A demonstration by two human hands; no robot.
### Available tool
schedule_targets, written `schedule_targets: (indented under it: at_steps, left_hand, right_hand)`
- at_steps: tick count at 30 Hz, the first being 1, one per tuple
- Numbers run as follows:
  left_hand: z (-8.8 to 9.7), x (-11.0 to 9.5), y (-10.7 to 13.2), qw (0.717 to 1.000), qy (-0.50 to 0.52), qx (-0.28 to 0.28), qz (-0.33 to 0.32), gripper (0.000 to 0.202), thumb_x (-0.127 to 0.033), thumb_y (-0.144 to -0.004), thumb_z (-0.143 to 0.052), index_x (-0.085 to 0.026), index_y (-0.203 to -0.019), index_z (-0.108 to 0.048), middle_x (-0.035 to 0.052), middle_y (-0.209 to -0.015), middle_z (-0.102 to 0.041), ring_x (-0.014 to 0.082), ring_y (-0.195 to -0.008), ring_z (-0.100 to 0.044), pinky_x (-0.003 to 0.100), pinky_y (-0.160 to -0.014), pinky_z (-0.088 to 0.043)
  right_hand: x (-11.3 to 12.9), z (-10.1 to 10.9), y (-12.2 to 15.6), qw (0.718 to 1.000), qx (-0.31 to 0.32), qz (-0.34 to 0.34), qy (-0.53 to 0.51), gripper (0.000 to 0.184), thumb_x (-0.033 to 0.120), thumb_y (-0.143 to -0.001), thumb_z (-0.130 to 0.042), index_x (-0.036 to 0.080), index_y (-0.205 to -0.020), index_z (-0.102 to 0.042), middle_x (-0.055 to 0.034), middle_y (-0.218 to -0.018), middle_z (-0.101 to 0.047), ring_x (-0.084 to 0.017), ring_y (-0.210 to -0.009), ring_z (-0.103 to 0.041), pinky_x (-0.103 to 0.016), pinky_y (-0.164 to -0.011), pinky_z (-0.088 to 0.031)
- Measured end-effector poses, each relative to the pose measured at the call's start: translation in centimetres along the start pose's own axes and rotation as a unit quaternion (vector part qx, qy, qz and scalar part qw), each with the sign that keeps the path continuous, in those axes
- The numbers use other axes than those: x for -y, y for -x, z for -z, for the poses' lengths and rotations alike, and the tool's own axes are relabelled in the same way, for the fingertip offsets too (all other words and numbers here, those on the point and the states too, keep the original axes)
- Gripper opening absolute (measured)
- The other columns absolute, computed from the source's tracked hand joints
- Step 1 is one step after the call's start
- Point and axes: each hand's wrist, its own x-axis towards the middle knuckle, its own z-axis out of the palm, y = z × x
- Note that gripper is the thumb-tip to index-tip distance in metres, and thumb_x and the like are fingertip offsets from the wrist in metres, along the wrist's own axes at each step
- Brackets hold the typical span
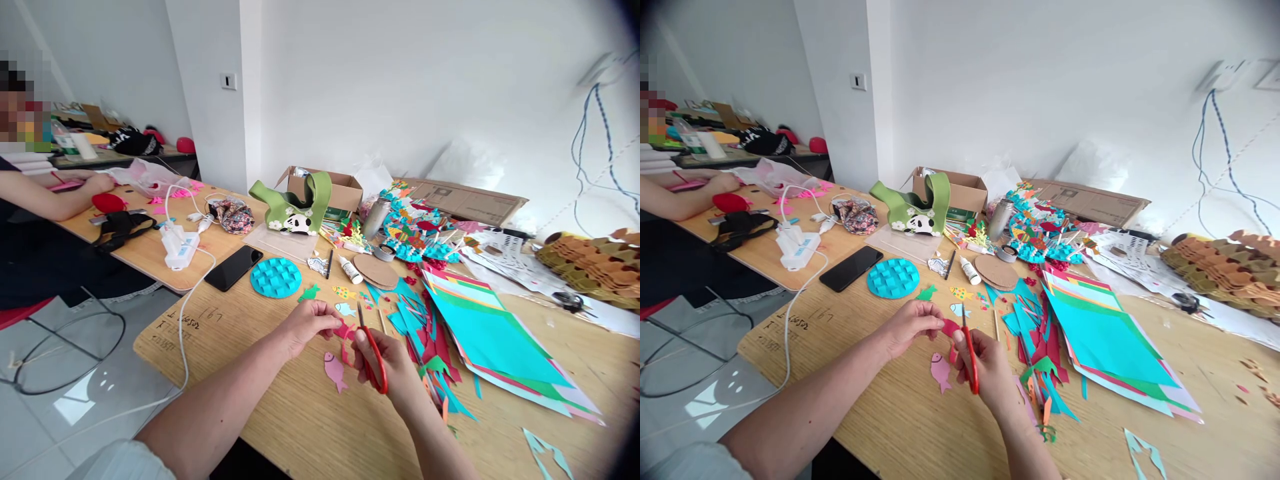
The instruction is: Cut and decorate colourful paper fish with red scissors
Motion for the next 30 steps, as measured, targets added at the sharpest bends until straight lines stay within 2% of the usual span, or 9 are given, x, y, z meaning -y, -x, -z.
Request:
schedule_targets:
  at_steps: [6, 10, 14, 17, 21, 26, 30]
  left_hand:
    - [-0.1, 0.0, 0.0, 1.000, 0.004, -0.020, 0.005, 0.020, -0.026, -0.054, -0.072, -0.013, -0.064, -0.062, -0.0015, -0.055, -0.057, 0.0082, -0.050, -0.048, 0.024, -0.054, -0.036]
    - [0.0, 0.1, -0.1, 1.000, -0.003, -0.023, 0.002, 0.020, -0.027, -0.054, -0.073, -0.013, -0.064, -0.062, -0.0015, -0.056, -0.057, 0.0082, -0.051, -0.048, 0.024, -0.054, -0.036]
    - [0.0, 0.2, -0.1, 1.000, -0.027, -0.012, -0.002, 0.017, -0.026, -0.056, -0.071, -0.013, -0.063, -0.062, -0.0025, -0.055, -0.056, 0.0076, -0.050, -0.047, 0.024, -0.054, -0.035]
    - [-0.3, 0.3, 0.1, 0.999, -0.044, -0.001, -0.007, 0.016, -0.027, -0.057, -0.069, -0.013, -0.063, -0.063, -0.0018, -0.057, -0.057, 0.0080, -0.051, -0.047, 0.024, -0.054, -0.035]
    - [-0.7, 0.3, 0.3, 0.998, -0.064, 0.003, 0.000, 0.016, -0.027, -0.056, -0.069, -0.013, -0.063, -0.063, -0.0012, -0.058, -0.057, 0.0091, -0.054, -0.047, 0.025, -0.055, -0.036]
    - [-0.7, 0.7, 0.1, 0.994, -0.104, 0.014, 0.022, 0.015, -0.027, -0.058, -0.067, -0.013, -0.063, -0.063, -0.0004, -0.058, -0.057, 0.0092, -0.054, -0.045, 0.024, -0.054, -0.033]
    - [-0.5, 1.2, 0.0, 0.990, -0.138, 0.022, 0.022, 0.014, -0.025, -0.058, -0.066, -0.013, -0.064, -0.063, -0.0010, -0.057, -0.055, 0.0096, -0.054, -0.045, 0.025, -0.054, -0.031]
  right_hand:
    - [-0.1, 1.9, -0.2, 0.983, -0.170, 0.040, -0.053, 0.050, 0.067, -0.071, -0.057, 0.018, -0.074, -0.055, -0.0027, -0.058, -0.059, -0.014, -0.046, -0.054, -0.024, -0.041, -0.038]
    - [-0.5, 2.7, -0.4, 0.974, -0.214, 0.047, -0.059, 0.047, 0.063, -0.073, -0.059, 0.017, -0.080, -0.057, -0.0037, -0.063, -0.060, -0.015, -0.050, -0.055, -0.025, -0.044, -0.041]
    - [-0.3, 2.5, -0.5, 0.980, -0.186, 0.075, -0.011, 0.042, 0.057, -0.069, -0.067, 0.017, -0.079, -0.058, -0.0039, -0.068, -0.062, -0.016, -0.057, -0.056, -0.026, -0.051, -0.044]
    - [0.0, 1.6, -0.2, 0.985, -0.125, 0.114, -0.015, 0.038, 0.052, -0.069, -0.070, 0.019, -0.083, -0.056, -0.0044, -0.077, -0.064, -0.018, -0.068, -0.059, -0.028, -0.061, -0.047]
    - [-0.2, 0.3, -0.3, 0.988, -0.059, 0.138, -0.040, 0.036, 0.048, -0.071, -0.069, 0.019, -0.086, -0.055, -0.0060, -0.085, -0.065, -0.019, -0.073, -0.059, -0.029, -0.065, -0.047]
    - [-0.6, 0.1, -0.5, 0.987, -0.071, 0.139, -0.044, 0.039, 0.049, -0.066, -0.073, 0.019, -0.084, -0.054, -0.0052, -0.083, -0.063, -0.018, -0.071, -0.057, -0.029, -0.064, -0.046]
    - [-0.5, 0.1, -0.5, 0.989, -0.063, 0.131, -0.038, 0.038, 0.047, -0.067, -0.072, 0.018, -0.083, -0.054, -0.0043, -0.080, -0.062, -0.015, -0.065, -0.053, -0.026, -0.059, -0.044]
